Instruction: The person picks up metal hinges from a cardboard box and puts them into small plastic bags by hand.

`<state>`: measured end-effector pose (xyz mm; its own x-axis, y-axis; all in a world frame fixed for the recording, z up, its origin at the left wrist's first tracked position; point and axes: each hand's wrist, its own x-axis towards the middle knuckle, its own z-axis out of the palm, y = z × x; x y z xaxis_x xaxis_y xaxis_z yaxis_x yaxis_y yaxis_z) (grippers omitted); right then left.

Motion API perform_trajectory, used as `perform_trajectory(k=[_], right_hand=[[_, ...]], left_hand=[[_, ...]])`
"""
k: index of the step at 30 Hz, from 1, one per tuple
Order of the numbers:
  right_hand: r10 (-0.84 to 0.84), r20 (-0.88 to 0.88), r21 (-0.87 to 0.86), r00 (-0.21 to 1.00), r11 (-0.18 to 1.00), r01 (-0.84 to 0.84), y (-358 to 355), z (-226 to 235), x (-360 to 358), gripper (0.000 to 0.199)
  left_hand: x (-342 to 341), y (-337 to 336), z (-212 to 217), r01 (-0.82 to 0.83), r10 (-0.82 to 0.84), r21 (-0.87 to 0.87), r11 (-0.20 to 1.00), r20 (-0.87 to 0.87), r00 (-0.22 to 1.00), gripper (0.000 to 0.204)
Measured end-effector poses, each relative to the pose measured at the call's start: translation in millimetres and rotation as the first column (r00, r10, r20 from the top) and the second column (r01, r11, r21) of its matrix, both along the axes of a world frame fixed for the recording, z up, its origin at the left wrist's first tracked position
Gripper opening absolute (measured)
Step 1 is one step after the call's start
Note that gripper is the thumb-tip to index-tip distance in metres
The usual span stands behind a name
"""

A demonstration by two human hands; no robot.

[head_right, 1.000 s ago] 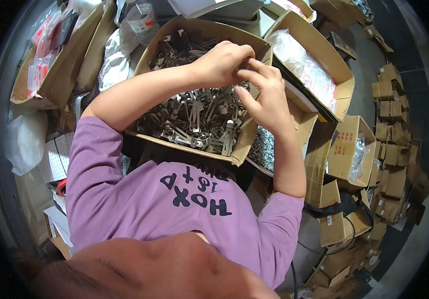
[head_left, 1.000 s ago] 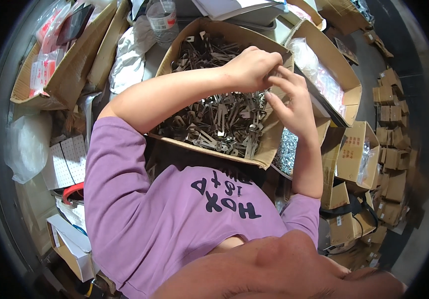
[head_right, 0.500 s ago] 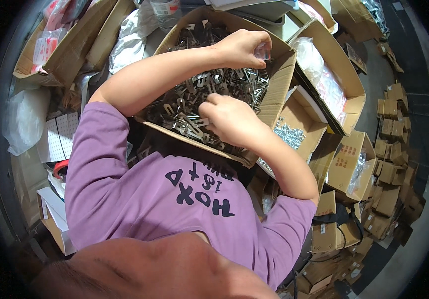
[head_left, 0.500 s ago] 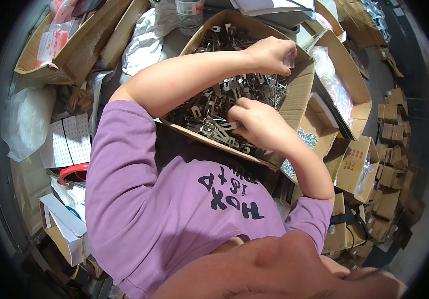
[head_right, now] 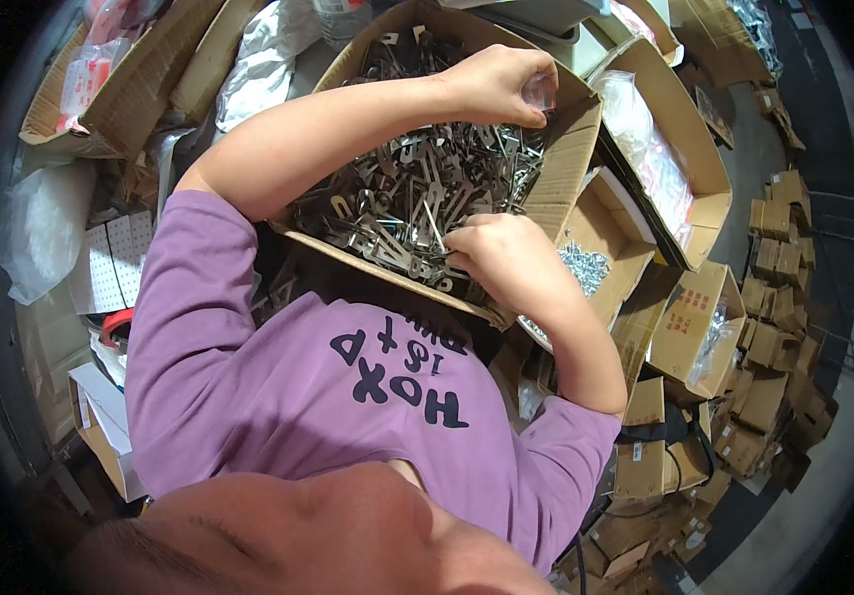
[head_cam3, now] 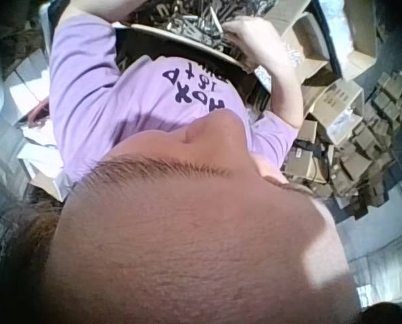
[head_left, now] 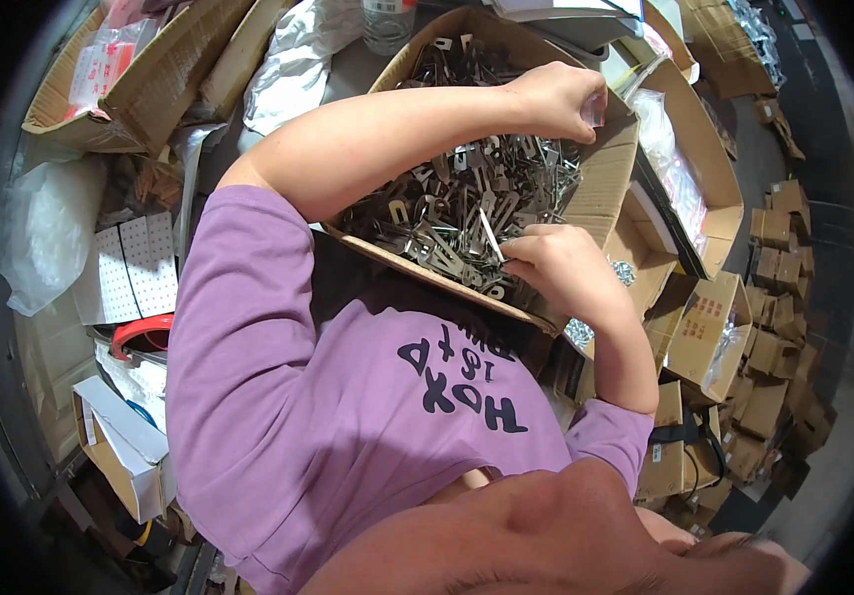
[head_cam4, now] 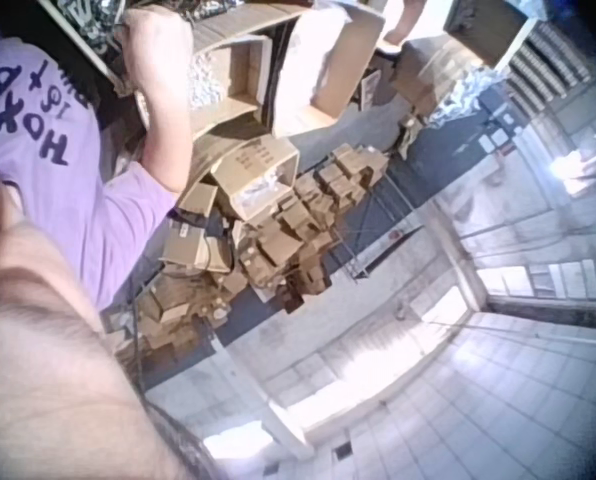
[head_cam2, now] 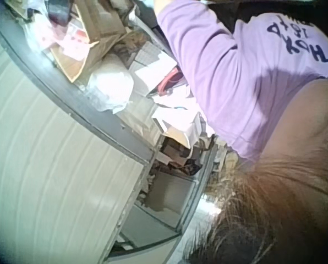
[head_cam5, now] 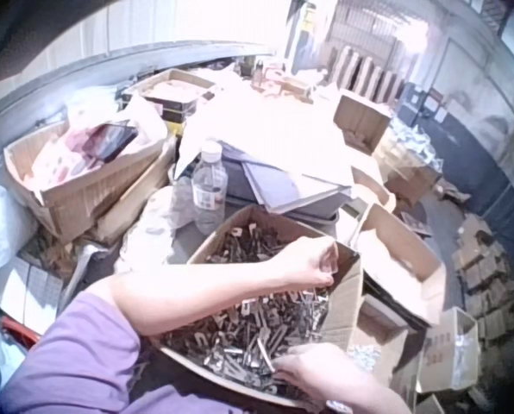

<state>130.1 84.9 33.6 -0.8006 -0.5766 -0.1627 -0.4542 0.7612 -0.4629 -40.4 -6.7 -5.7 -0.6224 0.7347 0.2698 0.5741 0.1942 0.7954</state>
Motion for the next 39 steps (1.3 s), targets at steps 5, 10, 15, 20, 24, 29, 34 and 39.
perform_trajectory(k=[5, 10, 15, 20, 24, 29, 34, 39], right_hand=[[0.034, 0.030, -0.055, 0.999, 0.998, -0.032, -2.4, -12.4, 3.1, 0.014], [-0.129, -0.144, -0.121, 0.981, 0.986, 0.112, -0.7, -2.5, 4.2, 0.012], [-0.305, -0.145, -0.337, 0.941, 0.910, 0.243, 2.2, -1.6, 4.5, 0.013], [-0.077, -0.036, -0.025, 0.996, 0.997, 0.077, -4.7, -7.1, 10.1, 0.018], [-0.002, 0.041, -0.169, 0.999, 0.986, 0.009, -6.2, -16.0, 7.2, 0.015], [0.027, 0.053, -0.042, 0.998, 0.999, -0.025, -11.0, -21.0, 7.3, 0.013], [-0.066, 0.030, -0.236, 0.997, 0.969, 0.072, 0.4, -1.7, 3.7, 0.013], [-0.097, -0.030, -0.167, 0.995, 0.982, 0.091, 5.9, -9.4, 1.2, 0.009]], left_hand=[[2.3, 1.1, -1.5, -0.031, 0.031, -0.013, 0.999, -0.007, 1.000, 0.040], [0.6, 1.8, -3.2, -0.016, 0.016, -0.026, 1.000, -0.016, 1.000, 0.041], [0.1, -0.8, -1.2, -0.016, 0.016, -0.024, 1.000, -0.005, 1.000, 0.042], [-1.9, 1.6, -4.5, -0.040, 0.039, -0.028, 0.999, -0.041, 0.998, 0.042], [-1.4, 1.6, -3.2, -0.033, 0.032, -0.021, 0.999, -0.024, 0.999, 0.043], [1.2, 3.0, -1.8, 0.014, -0.013, -0.037, 0.999, 0.013, 1.000, 0.042], [1.1, -1.9, -3.5, 0.057, -0.056, -0.032, 0.998, 0.037, 0.998, 0.043], [5.2, -0.4, 2.2, 0.064, -0.061, -0.057, 0.996, 0.047, 0.997, 0.043]])
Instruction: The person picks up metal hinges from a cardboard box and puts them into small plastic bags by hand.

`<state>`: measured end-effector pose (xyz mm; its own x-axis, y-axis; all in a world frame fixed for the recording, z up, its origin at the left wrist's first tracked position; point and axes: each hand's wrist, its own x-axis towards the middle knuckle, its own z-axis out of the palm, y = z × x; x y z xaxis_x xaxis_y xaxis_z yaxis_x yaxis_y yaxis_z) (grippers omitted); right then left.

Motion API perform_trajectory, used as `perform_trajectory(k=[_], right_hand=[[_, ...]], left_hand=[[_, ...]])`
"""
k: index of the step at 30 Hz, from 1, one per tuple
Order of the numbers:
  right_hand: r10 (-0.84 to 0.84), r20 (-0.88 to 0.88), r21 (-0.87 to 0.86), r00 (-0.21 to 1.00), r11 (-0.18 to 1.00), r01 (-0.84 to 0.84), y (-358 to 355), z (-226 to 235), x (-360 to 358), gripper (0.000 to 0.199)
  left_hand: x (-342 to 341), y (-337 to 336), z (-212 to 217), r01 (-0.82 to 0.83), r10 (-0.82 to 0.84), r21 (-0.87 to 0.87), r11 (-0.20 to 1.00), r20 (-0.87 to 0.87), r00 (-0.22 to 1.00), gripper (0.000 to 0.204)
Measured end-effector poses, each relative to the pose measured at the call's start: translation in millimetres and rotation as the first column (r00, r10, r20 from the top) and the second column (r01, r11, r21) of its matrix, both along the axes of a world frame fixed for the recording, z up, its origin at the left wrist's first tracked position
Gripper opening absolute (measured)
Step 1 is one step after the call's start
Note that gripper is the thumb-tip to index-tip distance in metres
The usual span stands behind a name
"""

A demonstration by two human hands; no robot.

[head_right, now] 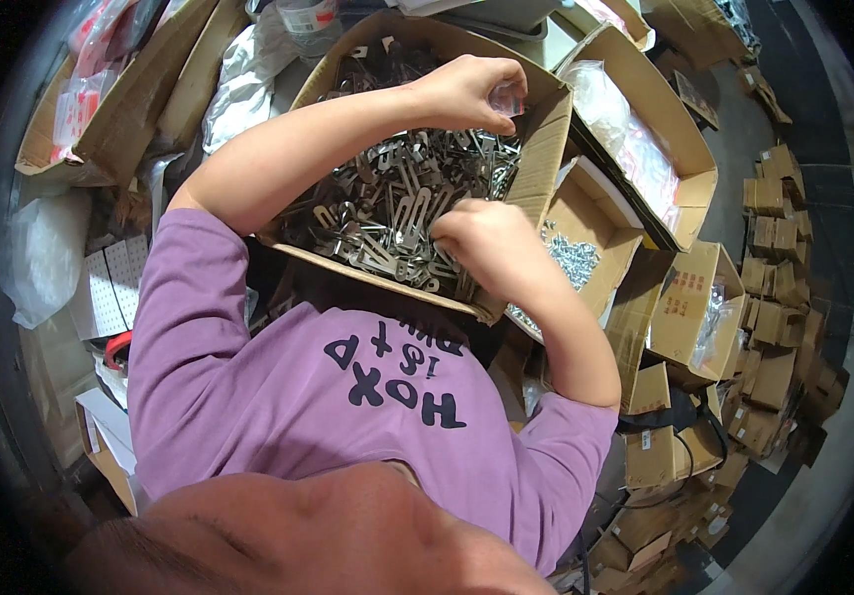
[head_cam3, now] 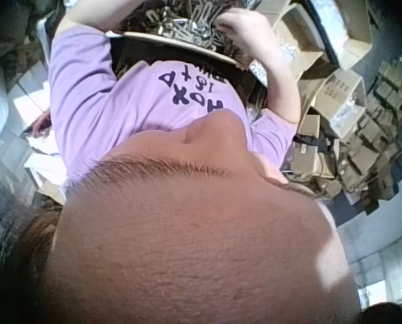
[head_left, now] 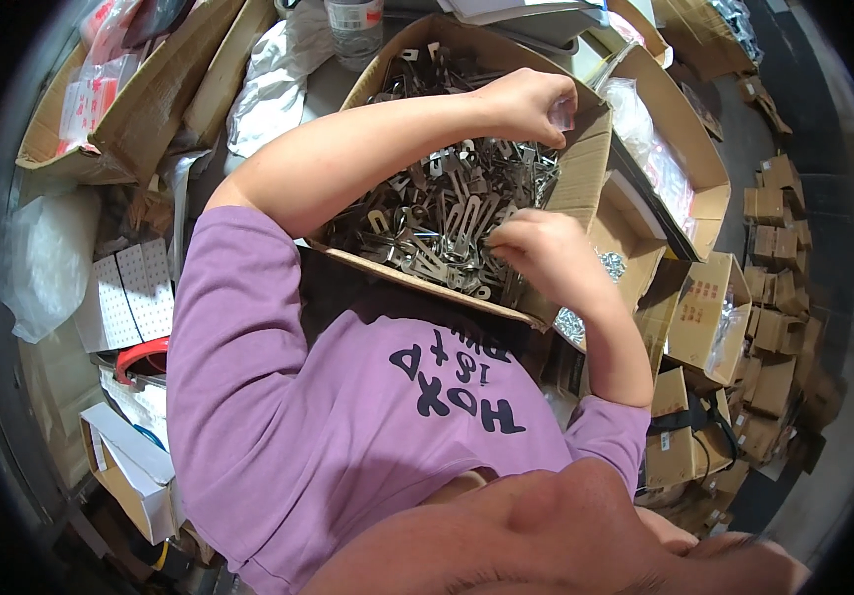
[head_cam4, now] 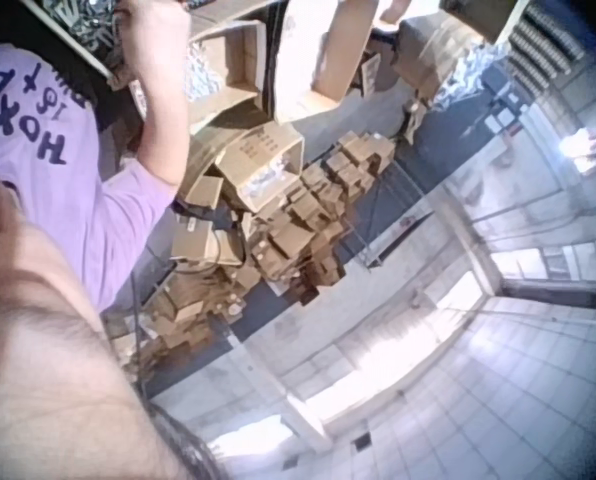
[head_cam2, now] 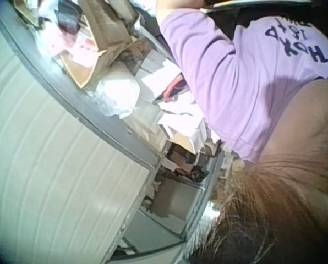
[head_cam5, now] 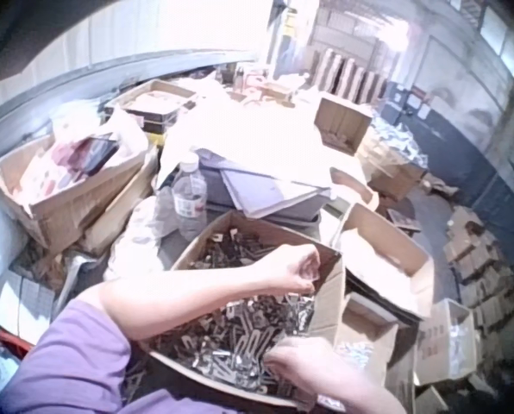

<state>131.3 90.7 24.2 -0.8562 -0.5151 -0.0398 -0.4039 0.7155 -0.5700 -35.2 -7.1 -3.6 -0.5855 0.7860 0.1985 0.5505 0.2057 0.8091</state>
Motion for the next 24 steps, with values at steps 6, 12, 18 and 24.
perform_trajectory(k=[6, 12, 18, 24], right_hand=[[0.145, 0.097, 0.150, 0.985, 0.976, -0.159, -20.5, -11.3, 4.1, 0.006], [0.004, 0.073, -0.174, 0.997, 0.985, 0.009, 10.2, 24.0, -2.1, 0.014], [-0.467, 0.383, -0.696, 0.797, 0.421, 0.582, 64.5, 36.4, -0.9, 0.019], [-0.605, -0.236, -0.464, 0.760, 0.758, 0.459, 40.6, 11.6, -22.2, 0.018]], left_hand=[[-0.4, 2.9, 1.9, -0.002, 0.002, -0.005, 1.000, -0.006, 1.000, 0.043], [-4.1, -1.0, -3.1, -0.003, 0.002, 0.015, 1.000, 0.014, 1.000, 0.043], [-2.3, 0.7, 0.7, 0.076, -0.080, 0.033, 0.997, 0.159, 0.984, 0.041], [20.5, 6.4, -5.8, 0.322, -0.374, 0.195, 0.926, 0.576, 0.727, 0.045]])
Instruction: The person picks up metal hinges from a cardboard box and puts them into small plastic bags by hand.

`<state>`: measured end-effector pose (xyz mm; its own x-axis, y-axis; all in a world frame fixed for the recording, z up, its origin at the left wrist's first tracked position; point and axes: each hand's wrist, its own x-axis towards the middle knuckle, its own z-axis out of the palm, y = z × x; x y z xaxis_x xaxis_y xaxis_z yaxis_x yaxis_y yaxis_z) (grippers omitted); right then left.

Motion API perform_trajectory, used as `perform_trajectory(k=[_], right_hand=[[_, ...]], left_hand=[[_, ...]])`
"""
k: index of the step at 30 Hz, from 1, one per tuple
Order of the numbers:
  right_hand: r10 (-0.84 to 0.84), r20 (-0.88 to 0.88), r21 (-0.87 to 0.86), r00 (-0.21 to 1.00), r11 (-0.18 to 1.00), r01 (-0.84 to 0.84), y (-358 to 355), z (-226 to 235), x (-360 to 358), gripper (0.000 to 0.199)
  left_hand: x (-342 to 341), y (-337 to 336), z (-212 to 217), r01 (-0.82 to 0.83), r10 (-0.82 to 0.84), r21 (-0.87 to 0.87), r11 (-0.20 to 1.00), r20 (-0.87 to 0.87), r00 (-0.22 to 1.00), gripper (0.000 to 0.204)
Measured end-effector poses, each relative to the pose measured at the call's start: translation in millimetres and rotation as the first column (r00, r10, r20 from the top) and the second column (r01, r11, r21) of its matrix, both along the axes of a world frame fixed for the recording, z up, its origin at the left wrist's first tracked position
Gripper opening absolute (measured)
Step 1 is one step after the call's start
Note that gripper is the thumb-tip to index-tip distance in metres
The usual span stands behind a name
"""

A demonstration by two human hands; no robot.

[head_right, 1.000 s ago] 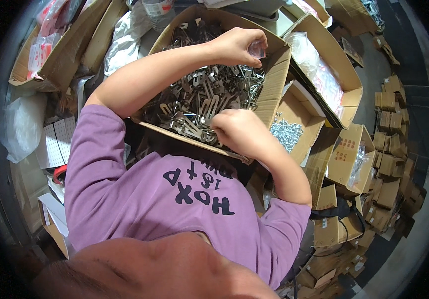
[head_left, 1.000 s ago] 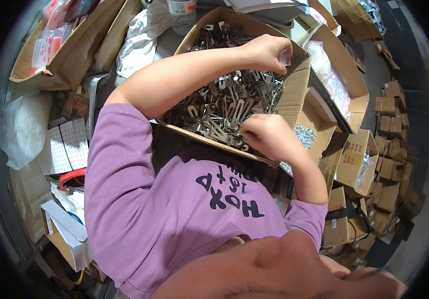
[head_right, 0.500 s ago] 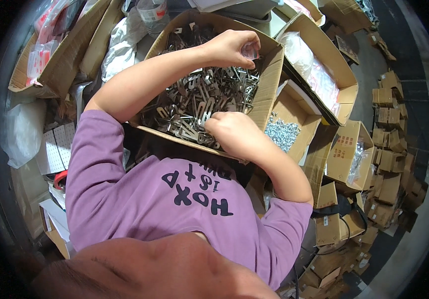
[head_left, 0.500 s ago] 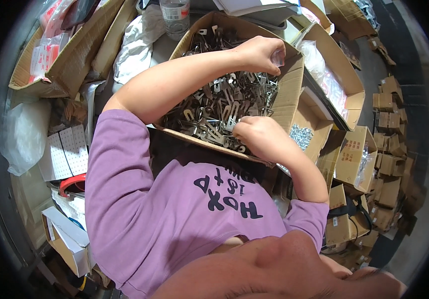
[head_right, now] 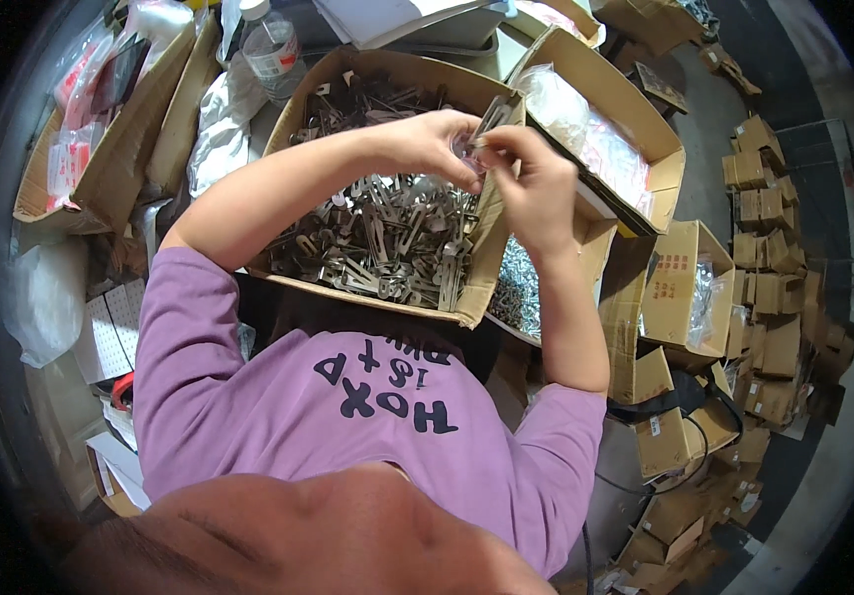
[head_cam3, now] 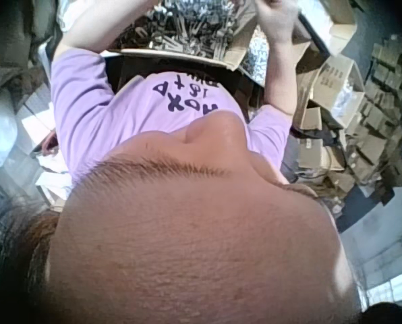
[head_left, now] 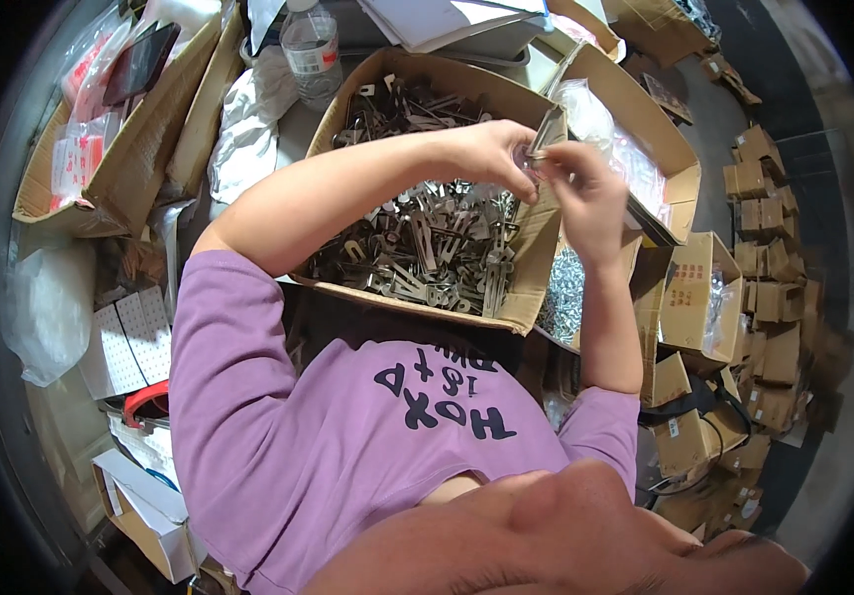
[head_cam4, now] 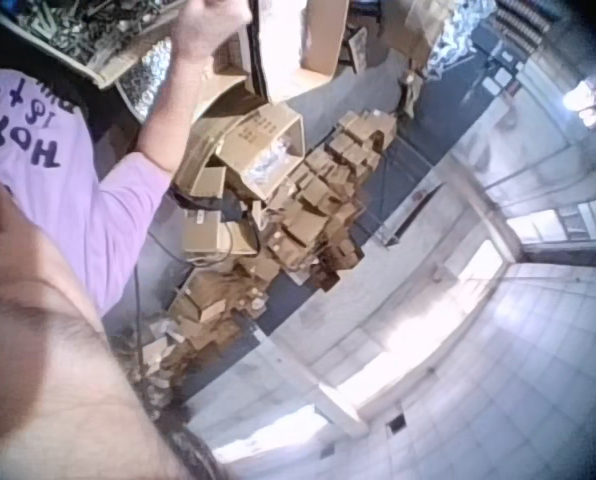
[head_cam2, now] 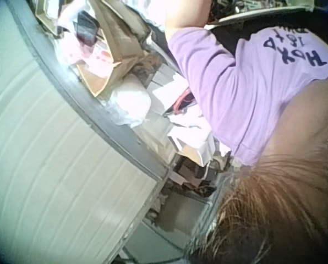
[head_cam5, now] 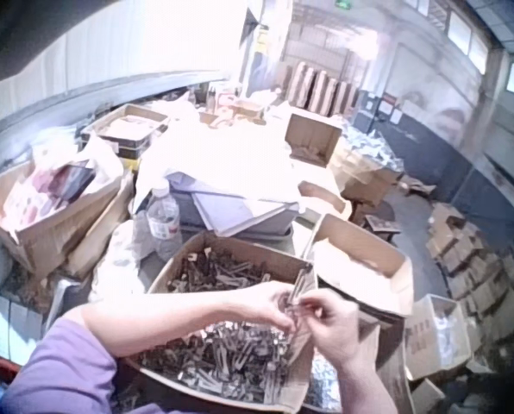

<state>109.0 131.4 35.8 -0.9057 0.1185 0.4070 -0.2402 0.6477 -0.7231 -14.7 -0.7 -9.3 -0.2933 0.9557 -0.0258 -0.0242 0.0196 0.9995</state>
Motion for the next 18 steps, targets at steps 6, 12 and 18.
perform_trajectory(k=[6, 12, 18], right_hand=[[-0.032, 0.021, -0.360, 0.999, 0.932, 0.037, 26.9, 0.3, 13.9, 0.009], [-0.249, 0.535, 0.485, 0.807, 0.873, -0.052, 77.3, -46.2, 32.0, 0.022], [-0.283, 0.468, 0.705, 0.837, 0.690, -0.161, 68.9, -87.2, 41.8, 0.007]], left_hand=[[10.1, 1.5, 1.5, -0.025, -0.025, 0.173, 0.985, 0.286, 0.958, 0.041], [6.0, 0.3, 3.4, -0.043, 0.006, 0.151, 0.988, 0.234, 0.972, 0.041], [6.4, 4.3, -2.4, -0.046, 0.025, 0.124, 0.991, 0.163, 0.986, 0.040]])
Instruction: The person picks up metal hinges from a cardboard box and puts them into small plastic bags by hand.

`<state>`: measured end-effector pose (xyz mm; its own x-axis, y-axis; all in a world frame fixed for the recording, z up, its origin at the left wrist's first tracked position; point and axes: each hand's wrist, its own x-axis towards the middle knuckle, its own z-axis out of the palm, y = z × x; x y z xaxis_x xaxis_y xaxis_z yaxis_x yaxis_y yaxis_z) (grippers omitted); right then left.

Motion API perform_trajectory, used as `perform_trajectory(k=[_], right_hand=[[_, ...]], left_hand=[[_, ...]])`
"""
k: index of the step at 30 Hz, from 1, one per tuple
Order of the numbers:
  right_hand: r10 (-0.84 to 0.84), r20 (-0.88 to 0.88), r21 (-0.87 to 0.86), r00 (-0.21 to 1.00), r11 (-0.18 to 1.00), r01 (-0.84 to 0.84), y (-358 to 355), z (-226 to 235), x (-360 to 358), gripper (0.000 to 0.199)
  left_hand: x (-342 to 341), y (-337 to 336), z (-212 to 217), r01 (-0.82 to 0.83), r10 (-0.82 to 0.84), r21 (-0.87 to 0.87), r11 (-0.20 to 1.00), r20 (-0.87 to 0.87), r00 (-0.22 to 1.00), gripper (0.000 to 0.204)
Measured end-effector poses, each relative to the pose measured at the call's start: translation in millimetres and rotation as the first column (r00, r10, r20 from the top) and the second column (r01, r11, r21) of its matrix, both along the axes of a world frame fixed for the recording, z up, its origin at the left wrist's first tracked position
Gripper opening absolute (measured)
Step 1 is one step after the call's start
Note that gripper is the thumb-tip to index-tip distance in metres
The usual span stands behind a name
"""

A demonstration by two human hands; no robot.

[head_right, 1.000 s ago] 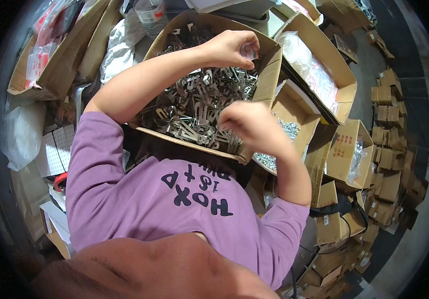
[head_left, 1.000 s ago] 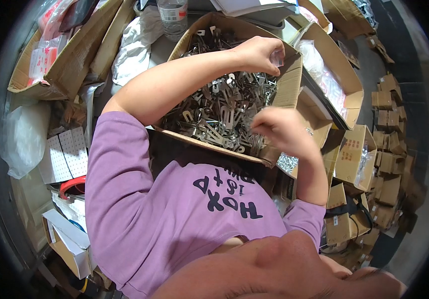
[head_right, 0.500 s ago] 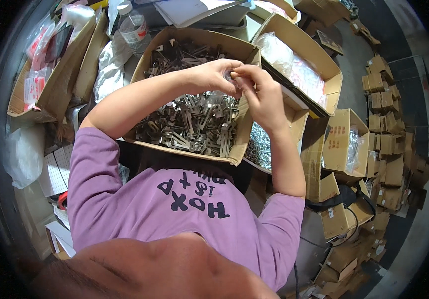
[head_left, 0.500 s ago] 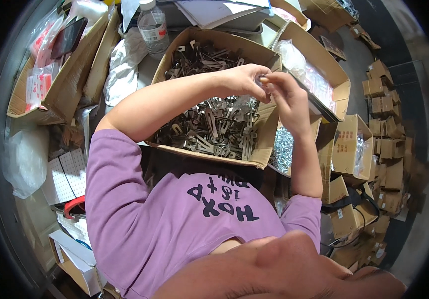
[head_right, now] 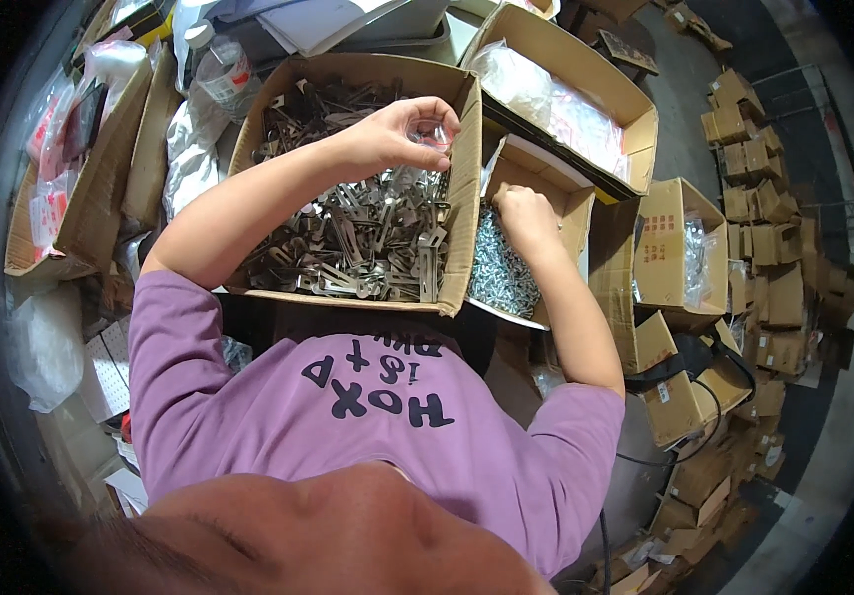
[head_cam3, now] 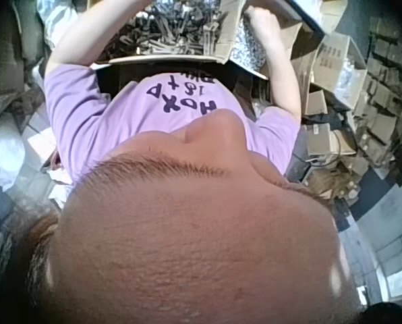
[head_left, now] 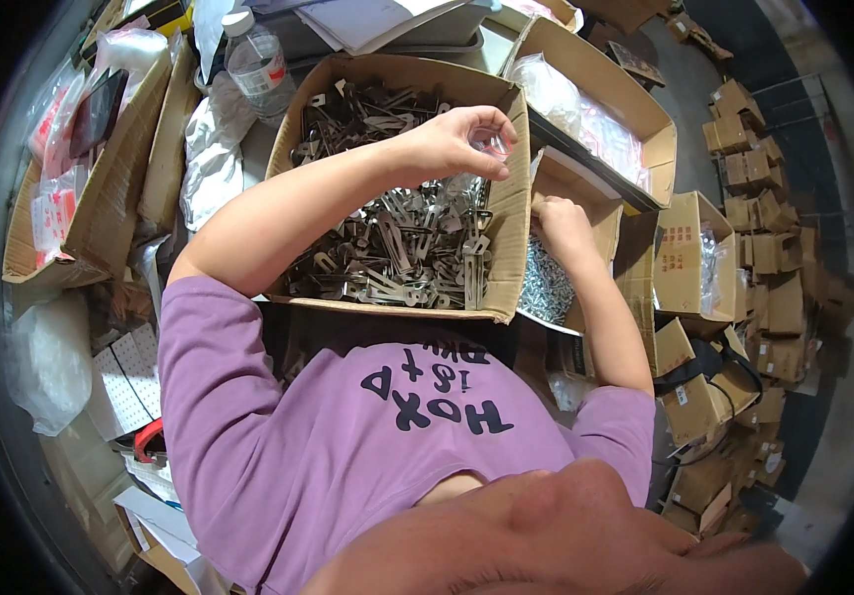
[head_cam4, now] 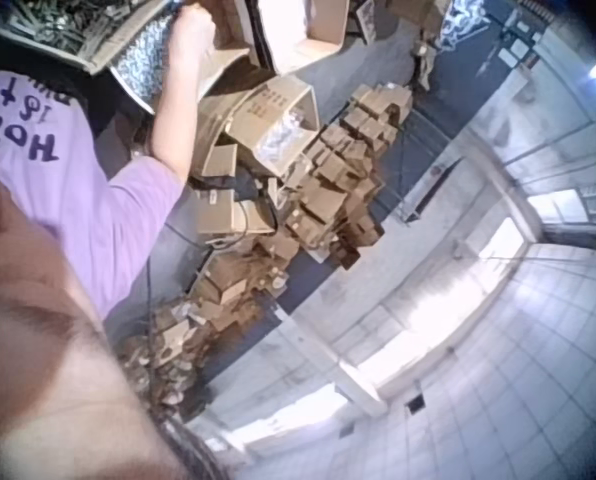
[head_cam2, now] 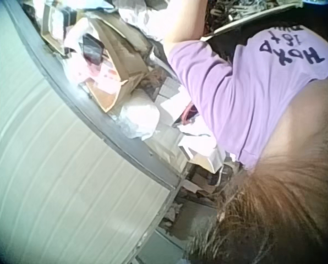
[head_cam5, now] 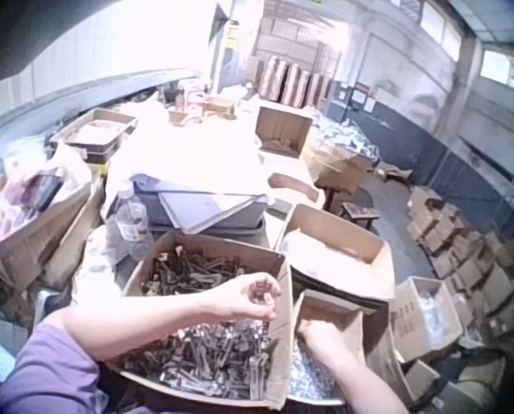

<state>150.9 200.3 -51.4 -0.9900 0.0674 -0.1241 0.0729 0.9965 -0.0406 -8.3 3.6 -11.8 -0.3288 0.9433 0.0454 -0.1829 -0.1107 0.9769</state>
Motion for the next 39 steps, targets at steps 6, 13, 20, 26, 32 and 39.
perform_trajectory(k=[6, 13, 20, 26, 32, 39], right_hand=[[-0.030, -0.085, -0.192, 0.996, 0.981, 0.013, 3.2, 8.0, -1.7, 0.010], [-0.202, -0.143, -0.598, 0.969, 0.797, 0.078, -2.0, 51.9, -23.9, 0.013], [-0.049, -0.258, -0.872, 0.965, 0.443, -0.210, -39.5, 92.2, -46.3, 0.016], [-0.177, -0.384, -0.555, 0.906, 0.829, -0.073, 12.8, 87.1, -115.6, 0.019], [-0.128, -0.108, -0.054, 0.986, 0.991, 0.122, 51.4, 30.5, -189.6, 0.022], [0.030, 0.085, 0.201, 0.996, 0.978, -0.046, 33.7, 36.8, -203.2, 0.024]], left_hand=[[2.9, -0.5, -5.3, 0.030, -0.030, -0.023, 0.999, -0.026, 0.999, 0.038], [6.0, -2.9, 0.1, 0.087, -0.093, -0.094, 0.992, -0.065, 0.994, 0.039], [7.6, -2.8, -0.2, 0.097, -0.101, -0.077, 0.992, -0.039, 0.994, 0.039], [4.7, -1.0, 4.3, 0.071, -0.077, -0.079, 0.994, -0.075, 0.994, 0.040], [-2.8, 2.4, -2.9, 0.083, -0.082, 0.008, 0.997, -0.058, 0.995, 0.039], [-4.7, -2.7, 2.9, 0.066, -0.065, 0.030, 0.997, -0.025, 0.998, 0.040]])
